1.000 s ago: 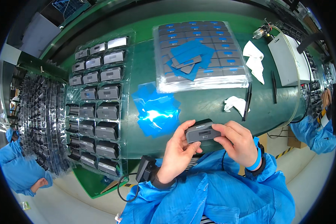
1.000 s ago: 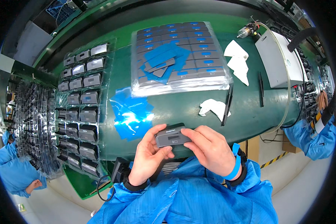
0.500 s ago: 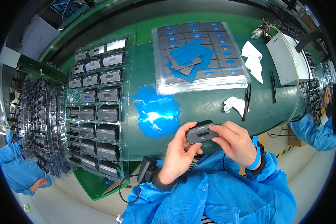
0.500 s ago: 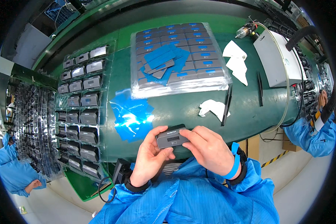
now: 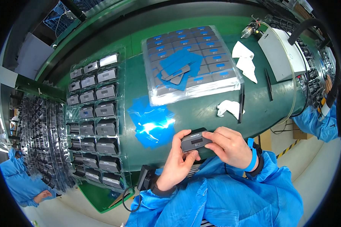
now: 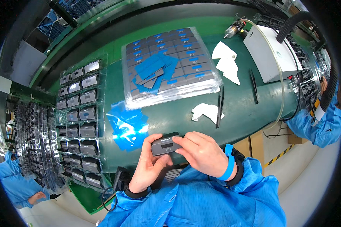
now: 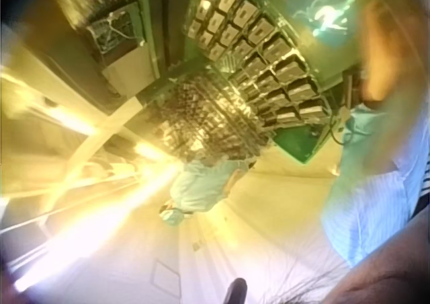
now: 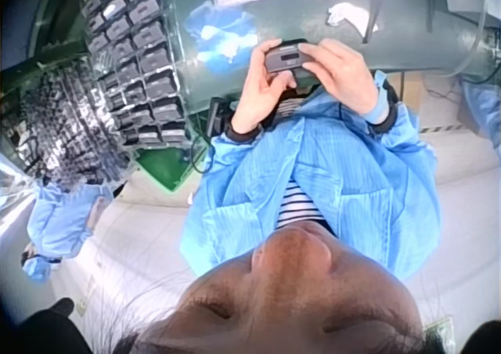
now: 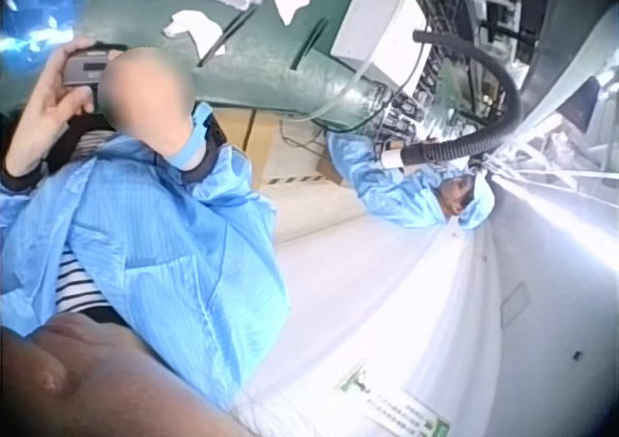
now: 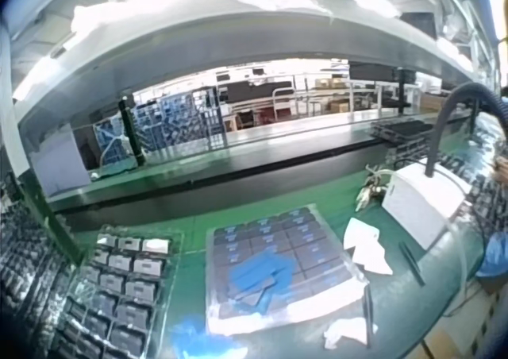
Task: Manually assembling and inspecting small plastic electronic device housings on a factory production line.
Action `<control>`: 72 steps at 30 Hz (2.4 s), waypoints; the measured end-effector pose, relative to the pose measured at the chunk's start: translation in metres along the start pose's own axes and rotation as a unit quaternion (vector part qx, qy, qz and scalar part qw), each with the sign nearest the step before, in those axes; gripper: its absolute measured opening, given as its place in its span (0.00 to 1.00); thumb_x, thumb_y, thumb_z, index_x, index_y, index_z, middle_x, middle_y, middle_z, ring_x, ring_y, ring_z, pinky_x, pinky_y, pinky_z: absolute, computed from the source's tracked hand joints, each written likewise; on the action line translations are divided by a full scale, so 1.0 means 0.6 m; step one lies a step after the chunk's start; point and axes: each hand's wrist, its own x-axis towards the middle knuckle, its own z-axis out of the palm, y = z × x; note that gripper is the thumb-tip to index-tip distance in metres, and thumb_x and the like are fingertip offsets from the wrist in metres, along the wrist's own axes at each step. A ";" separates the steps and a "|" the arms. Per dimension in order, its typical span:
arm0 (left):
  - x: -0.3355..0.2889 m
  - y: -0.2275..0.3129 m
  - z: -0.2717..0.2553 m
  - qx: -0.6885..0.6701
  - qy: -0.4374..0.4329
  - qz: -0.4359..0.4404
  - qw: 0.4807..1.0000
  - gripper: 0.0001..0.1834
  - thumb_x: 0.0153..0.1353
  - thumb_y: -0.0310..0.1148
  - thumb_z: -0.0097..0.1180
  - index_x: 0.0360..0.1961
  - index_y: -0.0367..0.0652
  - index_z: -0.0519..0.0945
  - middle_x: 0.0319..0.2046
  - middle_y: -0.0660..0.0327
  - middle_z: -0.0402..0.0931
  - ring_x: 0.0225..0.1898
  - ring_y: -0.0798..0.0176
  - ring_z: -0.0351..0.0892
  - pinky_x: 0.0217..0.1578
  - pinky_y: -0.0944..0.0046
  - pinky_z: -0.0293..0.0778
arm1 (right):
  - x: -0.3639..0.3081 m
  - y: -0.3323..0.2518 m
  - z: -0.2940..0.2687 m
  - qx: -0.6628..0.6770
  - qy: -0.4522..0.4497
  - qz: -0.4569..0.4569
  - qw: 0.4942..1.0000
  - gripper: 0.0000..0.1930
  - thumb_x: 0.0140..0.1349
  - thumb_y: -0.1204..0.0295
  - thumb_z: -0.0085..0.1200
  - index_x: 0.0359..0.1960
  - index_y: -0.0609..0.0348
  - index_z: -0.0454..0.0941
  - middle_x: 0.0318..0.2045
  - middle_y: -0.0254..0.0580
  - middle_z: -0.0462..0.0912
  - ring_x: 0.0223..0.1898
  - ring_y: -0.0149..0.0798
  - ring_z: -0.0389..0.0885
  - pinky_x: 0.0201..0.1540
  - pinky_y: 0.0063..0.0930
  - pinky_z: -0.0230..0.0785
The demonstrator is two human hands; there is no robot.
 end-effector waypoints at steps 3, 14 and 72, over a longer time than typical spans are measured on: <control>0.000 0.001 0.001 -0.009 -0.011 0.021 1.000 0.28 0.63 0.19 0.45 0.61 0.45 0.51 0.41 0.57 0.69 0.34 0.69 0.73 0.36 0.68 0.72 | -0.003 0.004 0.005 0.022 0.021 0.008 1.000 0.17 0.47 0.78 0.61 0.42 0.65 0.75 0.26 0.44 0.72 0.28 0.45 0.74 0.31 0.34 0.69; 0.002 0.002 -0.007 -0.014 -0.022 0.012 1.000 0.24 0.66 0.27 0.44 0.60 0.47 0.53 0.32 0.61 0.72 0.32 0.71 0.70 0.35 0.72 0.65 | -0.004 0.004 0.018 -0.006 0.042 -0.017 0.999 0.18 0.47 0.77 0.62 0.42 0.65 0.75 0.25 0.42 0.71 0.27 0.43 0.73 0.31 0.33 0.68; -0.006 0.023 0.036 0.034 0.083 0.128 0.988 0.20 0.63 0.20 0.43 0.54 0.42 0.55 0.29 0.61 0.68 0.26 0.73 0.67 0.27 0.72 0.67 | 0.001 0.000 0.015 0.169 0.055 0.115 0.977 0.18 0.56 0.81 0.54 0.49 0.59 0.77 0.27 0.43 0.74 0.28 0.39 0.74 0.32 0.26 0.67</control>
